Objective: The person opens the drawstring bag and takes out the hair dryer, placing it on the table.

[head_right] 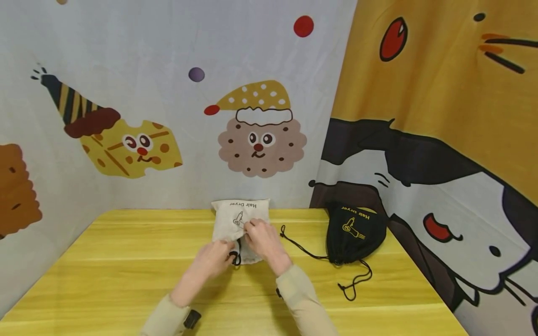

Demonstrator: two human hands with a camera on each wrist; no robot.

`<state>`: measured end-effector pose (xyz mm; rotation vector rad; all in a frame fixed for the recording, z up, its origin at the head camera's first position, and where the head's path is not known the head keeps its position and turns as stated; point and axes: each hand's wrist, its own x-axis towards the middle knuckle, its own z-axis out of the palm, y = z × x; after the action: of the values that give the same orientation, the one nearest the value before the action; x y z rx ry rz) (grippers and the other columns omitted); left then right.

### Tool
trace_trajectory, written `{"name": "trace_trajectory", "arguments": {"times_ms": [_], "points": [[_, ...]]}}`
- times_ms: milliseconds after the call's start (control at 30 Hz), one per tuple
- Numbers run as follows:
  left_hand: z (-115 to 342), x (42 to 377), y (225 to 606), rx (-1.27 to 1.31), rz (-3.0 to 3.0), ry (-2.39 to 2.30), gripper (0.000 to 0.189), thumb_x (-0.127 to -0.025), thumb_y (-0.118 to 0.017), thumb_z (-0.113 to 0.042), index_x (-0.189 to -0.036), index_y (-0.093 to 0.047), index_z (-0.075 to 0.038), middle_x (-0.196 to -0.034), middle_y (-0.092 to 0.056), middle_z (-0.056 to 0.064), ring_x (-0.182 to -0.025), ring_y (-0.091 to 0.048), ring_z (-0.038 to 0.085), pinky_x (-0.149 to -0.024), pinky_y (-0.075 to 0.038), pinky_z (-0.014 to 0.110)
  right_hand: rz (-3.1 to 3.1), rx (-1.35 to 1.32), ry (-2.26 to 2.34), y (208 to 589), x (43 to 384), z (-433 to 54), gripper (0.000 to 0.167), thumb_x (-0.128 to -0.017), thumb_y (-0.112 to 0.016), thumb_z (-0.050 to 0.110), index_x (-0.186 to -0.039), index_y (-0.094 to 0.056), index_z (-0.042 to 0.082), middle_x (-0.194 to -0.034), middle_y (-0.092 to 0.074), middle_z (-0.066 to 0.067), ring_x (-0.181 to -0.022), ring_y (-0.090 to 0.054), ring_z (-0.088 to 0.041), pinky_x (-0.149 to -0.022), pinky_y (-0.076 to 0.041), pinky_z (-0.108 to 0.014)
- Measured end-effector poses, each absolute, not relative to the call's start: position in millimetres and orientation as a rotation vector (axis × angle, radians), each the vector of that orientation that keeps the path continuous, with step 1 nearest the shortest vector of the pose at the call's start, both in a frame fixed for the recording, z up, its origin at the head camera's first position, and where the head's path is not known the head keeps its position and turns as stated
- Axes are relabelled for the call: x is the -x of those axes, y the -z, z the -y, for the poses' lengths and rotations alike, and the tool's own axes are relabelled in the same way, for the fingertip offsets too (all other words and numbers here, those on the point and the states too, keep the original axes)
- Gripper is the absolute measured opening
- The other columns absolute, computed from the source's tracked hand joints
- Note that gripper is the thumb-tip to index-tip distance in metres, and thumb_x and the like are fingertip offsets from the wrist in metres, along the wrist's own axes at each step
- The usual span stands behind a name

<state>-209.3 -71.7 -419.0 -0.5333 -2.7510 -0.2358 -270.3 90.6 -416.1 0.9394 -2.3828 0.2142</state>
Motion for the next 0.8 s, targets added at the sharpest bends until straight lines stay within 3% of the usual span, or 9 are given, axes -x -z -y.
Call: {"name": "trace_trajectory", "arguments": {"times_ms": [200, 467, 800], "points": [[73.8, 209.8, 424.5, 0.440, 2.722, 0.229, 0.014, -0.077, -0.071, -0.014, -0.080, -0.061, -0.005, -0.072, -0.060, 0.006, -0.056, -0.056, 0.023, -0.046, -0.043, 0.032, 2.378, -0.962, -0.212, 416.9, 269.1, -87.7, 0.009, -0.079, -0.076, 0.013, -0.085, -0.069, 0.013, -0.079, -0.065, 0.003, -0.070, -0.061, -0.010, -0.058, -0.050, -0.020], [76.2, 212.6, 427.6, 0.243, 2.813, 0.176, 0.021, -0.080, -0.073, -0.025, -0.082, -0.064, -0.006, -0.071, -0.061, 0.007, -0.061, -0.061, 0.025, -0.048, -0.047, 0.035, 2.364, -0.994, -0.191, 415.1, 264.5, -81.0, 0.009, -0.078, -0.076, 0.016, -0.083, -0.069, 0.014, -0.080, -0.066, 0.004, -0.069, -0.061, -0.009, -0.059, -0.050, -0.019], [79.6, 216.9, 431.2, 0.115, 2.868, 0.172, 0.031, -0.082, -0.071, -0.034, -0.081, -0.060, -0.005, -0.069, -0.059, 0.007, -0.057, -0.059, 0.023, -0.045, -0.044, 0.034, 2.398, -1.004, -0.146, 418.0, 259.2, -71.6, 0.009, -0.081, -0.074, 0.020, -0.083, -0.067, 0.015, -0.079, -0.064, 0.005, -0.069, -0.060, -0.008, -0.060, -0.049, -0.019]]}}
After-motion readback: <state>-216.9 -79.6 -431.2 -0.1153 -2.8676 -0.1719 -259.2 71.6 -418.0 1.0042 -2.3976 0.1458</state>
